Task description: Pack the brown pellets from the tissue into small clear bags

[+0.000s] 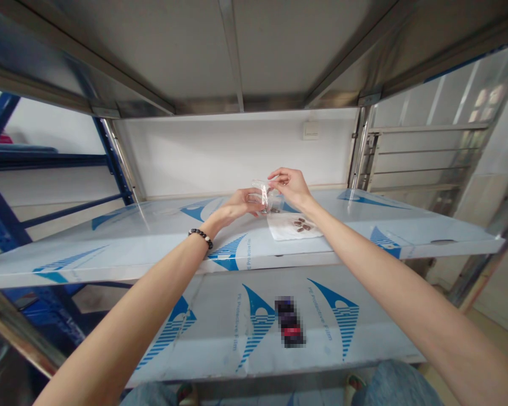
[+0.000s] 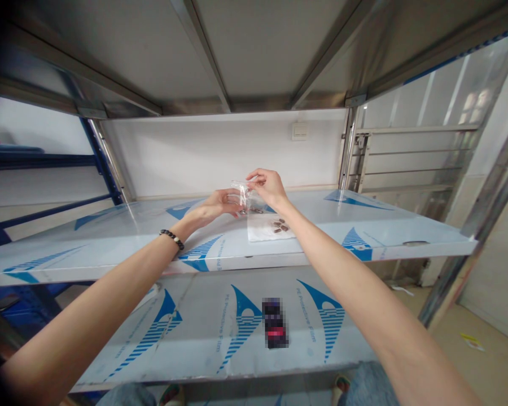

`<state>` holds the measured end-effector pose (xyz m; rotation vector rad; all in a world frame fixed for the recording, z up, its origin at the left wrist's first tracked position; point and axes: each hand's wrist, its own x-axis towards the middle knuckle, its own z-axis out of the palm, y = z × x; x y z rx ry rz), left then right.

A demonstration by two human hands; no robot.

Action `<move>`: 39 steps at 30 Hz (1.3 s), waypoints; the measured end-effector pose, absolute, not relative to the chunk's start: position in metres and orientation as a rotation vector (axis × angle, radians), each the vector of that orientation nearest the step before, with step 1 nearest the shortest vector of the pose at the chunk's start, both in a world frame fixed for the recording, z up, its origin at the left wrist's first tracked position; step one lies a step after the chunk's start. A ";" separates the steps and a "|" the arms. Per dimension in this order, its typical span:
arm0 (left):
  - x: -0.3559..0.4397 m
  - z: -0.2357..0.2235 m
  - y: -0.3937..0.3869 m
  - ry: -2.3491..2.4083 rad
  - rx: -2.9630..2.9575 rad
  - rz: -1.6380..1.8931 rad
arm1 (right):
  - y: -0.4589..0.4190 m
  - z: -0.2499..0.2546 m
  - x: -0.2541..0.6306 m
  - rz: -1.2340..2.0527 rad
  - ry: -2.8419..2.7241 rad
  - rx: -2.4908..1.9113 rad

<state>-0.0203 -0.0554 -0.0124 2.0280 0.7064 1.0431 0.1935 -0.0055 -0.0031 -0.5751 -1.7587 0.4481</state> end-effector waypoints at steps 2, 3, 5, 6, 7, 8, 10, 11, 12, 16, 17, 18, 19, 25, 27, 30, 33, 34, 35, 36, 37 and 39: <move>-0.020 -0.012 -0.057 0.707 2.041 1.040 | -0.006 -0.003 0.195 0.428 -1.770 -0.574; -0.020 -0.011 -0.058 0.712 2.042 1.038 | -0.006 -0.003 0.195 0.416 -1.777 -0.570; -0.020 -0.011 -0.060 0.730 2.034 1.039 | -0.007 -0.002 0.196 0.394 -1.783 -0.555; -0.020 -0.011 -0.060 0.739 2.030 1.038 | -0.008 -0.002 0.195 0.385 -1.784 -0.542; -0.019 -0.011 -0.060 0.749 2.027 1.035 | -0.008 -0.002 0.195 0.379 -1.786 -0.526; -0.019 -0.012 -0.060 0.761 2.026 1.033 | -0.009 -0.001 0.195 0.377 -1.790 -0.510; -0.019 -0.012 -0.060 0.778 2.034 1.036 | -0.011 -0.001 0.194 0.383 -1.818 -0.491; -0.019 -0.012 -0.059 0.781 2.041 1.038 | -0.012 -0.001 0.194 0.389 -1.837 -0.492; -0.019 -0.012 -0.059 0.783 2.048 1.042 | -0.013 -0.001 0.193 0.400 -1.858 -0.498; -0.020 -0.013 -0.056 0.772 2.045 1.060 | -0.015 -0.003 0.192 0.502 -1.891 -0.499; -0.020 -0.013 -0.056 0.768 2.039 1.067 | -0.015 -0.004 0.192 0.541 -1.887 -0.496; -0.021 -0.013 -0.055 0.767 2.036 1.075 | -0.015 -0.005 0.192 0.581 -1.881 -0.499; -0.021 -0.014 -0.055 0.769 2.035 1.083 | -0.014 -0.006 0.192 0.614 -1.870 -0.510; -0.021 -0.015 -0.051 0.788 2.002 1.173 | -0.009 -0.007 0.192 0.640 -1.842 -0.570; -0.022 -0.015 -0.050 0.794 1.991 1.190 | -0.008 -0.008 0.192 0.663 -1.850 -0.576; -0.023 -0.015 -0.050 0.786 1.974 1.247 | -0.007 -0.011 0.192 0.710 -1.855 -0.601; -0.023 -0.015 -0.052 0.770 1.965 1.282 | -0.008 -0.012 0.191 0.723 -1.865 -0.605; -0.023 -0.015 -0.053 0.766 1.966 1.281 | -0.008 -0.012 0.191 0.720 -1.868 -0.593; -0.023 -0.015 -0.053 0.764 1.968 1.278 | -0.008 -0.012 0.190 0.714 -1.870 -0.577; -0.022 -0.014 -0.054 0.767 1.970 1.271 | -0.008 -0.012 0.190 0.707 -1.872 -0.560; -0.022 -0.014 -0.055 0.775 1.975 1.260 | -0.008 -0.012 0.190 0.697 -1.872 -0.545; -0.022 -0.013 -0.056 0.797 1.994 1.233 | -0.008 -0.011 0.190 0.681 -1.869 -0.536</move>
